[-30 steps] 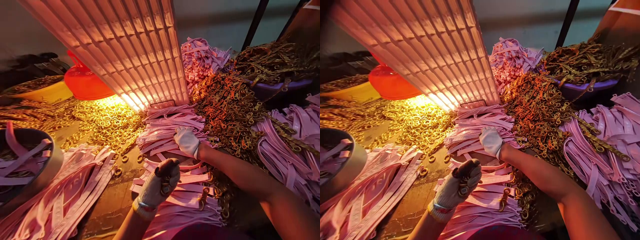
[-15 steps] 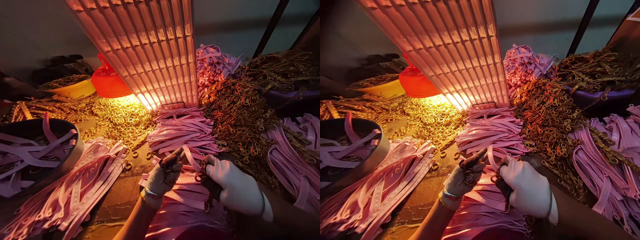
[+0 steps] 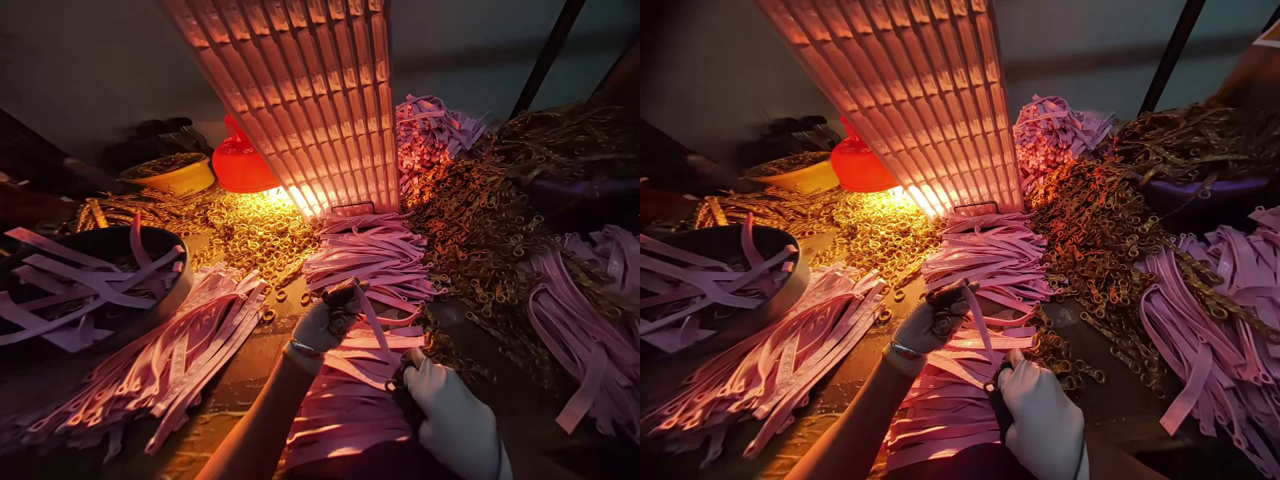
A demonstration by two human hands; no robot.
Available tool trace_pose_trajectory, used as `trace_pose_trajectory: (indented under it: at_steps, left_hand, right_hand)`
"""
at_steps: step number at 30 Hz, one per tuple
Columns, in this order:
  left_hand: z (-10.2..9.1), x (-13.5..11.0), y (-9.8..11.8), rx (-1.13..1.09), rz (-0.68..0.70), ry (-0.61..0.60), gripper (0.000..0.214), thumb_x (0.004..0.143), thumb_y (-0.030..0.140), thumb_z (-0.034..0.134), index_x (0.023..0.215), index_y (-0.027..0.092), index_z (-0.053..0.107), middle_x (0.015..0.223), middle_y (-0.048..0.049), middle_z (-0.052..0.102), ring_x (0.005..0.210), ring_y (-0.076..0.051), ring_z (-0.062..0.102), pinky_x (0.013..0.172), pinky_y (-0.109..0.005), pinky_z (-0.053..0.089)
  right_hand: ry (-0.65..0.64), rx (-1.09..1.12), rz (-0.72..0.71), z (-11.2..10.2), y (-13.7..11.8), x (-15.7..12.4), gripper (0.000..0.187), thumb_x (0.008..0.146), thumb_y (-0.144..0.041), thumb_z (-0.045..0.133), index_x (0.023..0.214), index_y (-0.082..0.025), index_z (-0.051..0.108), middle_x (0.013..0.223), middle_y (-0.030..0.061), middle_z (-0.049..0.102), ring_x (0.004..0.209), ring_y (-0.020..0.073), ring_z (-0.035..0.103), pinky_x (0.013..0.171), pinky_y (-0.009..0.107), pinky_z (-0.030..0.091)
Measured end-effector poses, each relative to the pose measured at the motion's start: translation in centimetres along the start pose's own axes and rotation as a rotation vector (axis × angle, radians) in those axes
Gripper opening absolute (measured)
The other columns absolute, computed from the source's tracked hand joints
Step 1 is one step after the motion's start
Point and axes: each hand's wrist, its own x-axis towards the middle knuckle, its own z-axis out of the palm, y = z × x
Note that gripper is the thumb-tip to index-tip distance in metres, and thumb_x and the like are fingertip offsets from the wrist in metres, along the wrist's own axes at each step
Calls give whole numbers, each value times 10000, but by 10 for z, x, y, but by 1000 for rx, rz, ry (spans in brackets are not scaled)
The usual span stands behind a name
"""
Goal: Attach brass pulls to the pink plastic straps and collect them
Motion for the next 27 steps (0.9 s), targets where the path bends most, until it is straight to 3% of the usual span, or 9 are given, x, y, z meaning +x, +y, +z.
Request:
trace_pose_trajectory:
  at_steps: [3, 5, 7, 9, 14, 20, 23, 27]
  left_hand:
    - [7, -4, 3, 72, -5, 0, 257, 950, 123, 478, 1069, 54, 695, 591, -1, 497, 359, -19, 295, 312, -91, 264]
    - [12, -5, -2, 122, -6, -2, 184, 919, 140, 544, 999, 70, 694, 595, -7, 522, 370, -20, 309, 316, -90, 260]
    - [17, -5, -10, 164, -3, -12, 130, 891, 185, 620, 964, 99, 684, 617, -12, 555, 387, -18, 330, 328, -85, 256]
    - [23, -4, -21, 207, 6, -23, 139, 858, 250, 690, 913, 124, 665, 618, -5, 564, 393, -13, 329, 342, -84, 252]
    - [37, -8, -41, 370, 8, -34, 385, 788, 482, 749, 736, 130, 601, 526, 21, 489, 365, -17, 286, 322, -112, 204]
    - [43, -8, -43, 582, 45, -9, 391, 742, 484, 773, 717, 135, 598, 496, 15, 503, 367, -54, 366, 317, -140, 256]
    - [41, -4, -41, 646, 32, -25, 374, 734, 478, 754, 709, 141, 595, 496, 16, 510, 367, -62, 379, 321, -153, 267]
    - [36, -1, -37, 657, 8, -66, 358, 725, 463, 742, 770, 121, 645, 521, 6, 538, 382, -67, 399, 335, -162, 270]
  right_hand:
    - [155, 171, -204, 3, 7, 5, 160, 857, -108, 556, 942, -207, 649, 1033, 73, 658, 871, 206, 642, 753, 264, 472]
    - [288, 249, -316, -5, 13, 13, 117, 930, -173, 530, 957, -207, 638, 1005, 64, 652, 862, 193, 620, 757, 263, 453]
    - [406, 256, -328, -21, 18, 24, 136, 967, -183, 492, 974, -196, 627, 973, 68, 656, 880, 199, 609, 784, 276, 442]
    - [441, 180, -251, -38, 21, 37, 149, 943, -126, 487, 987, -182, 618, 951, 73, 659, 891, 210, 607, 790, 287, 429]
    - [279, -196, -43, -63, 8, 56, 337, 820, 5, 522, 1100, -152, 623, 998, 109, 670, 907, 252, 642, 706, 308, 407]
    - [252, -573, -88, -56, -1, 54, 356, 941, 18, 385, 1044, -172, 668, 890, 125, 674, 766, 271, 673, 564, 331, 331]
    - [242, -594, -59, -57, 1, 55, 393, 923, 59, 369, 1018, -170, 675, 874, 123, 683, 752, 273, 678, 563, 332, 314]
    - [152, -346, -7, -60, 7, 64, 380, 784, 85, 487, 997, -178, 662, 934, 88, 715, 829, 258, 689, 620, 324, 345]
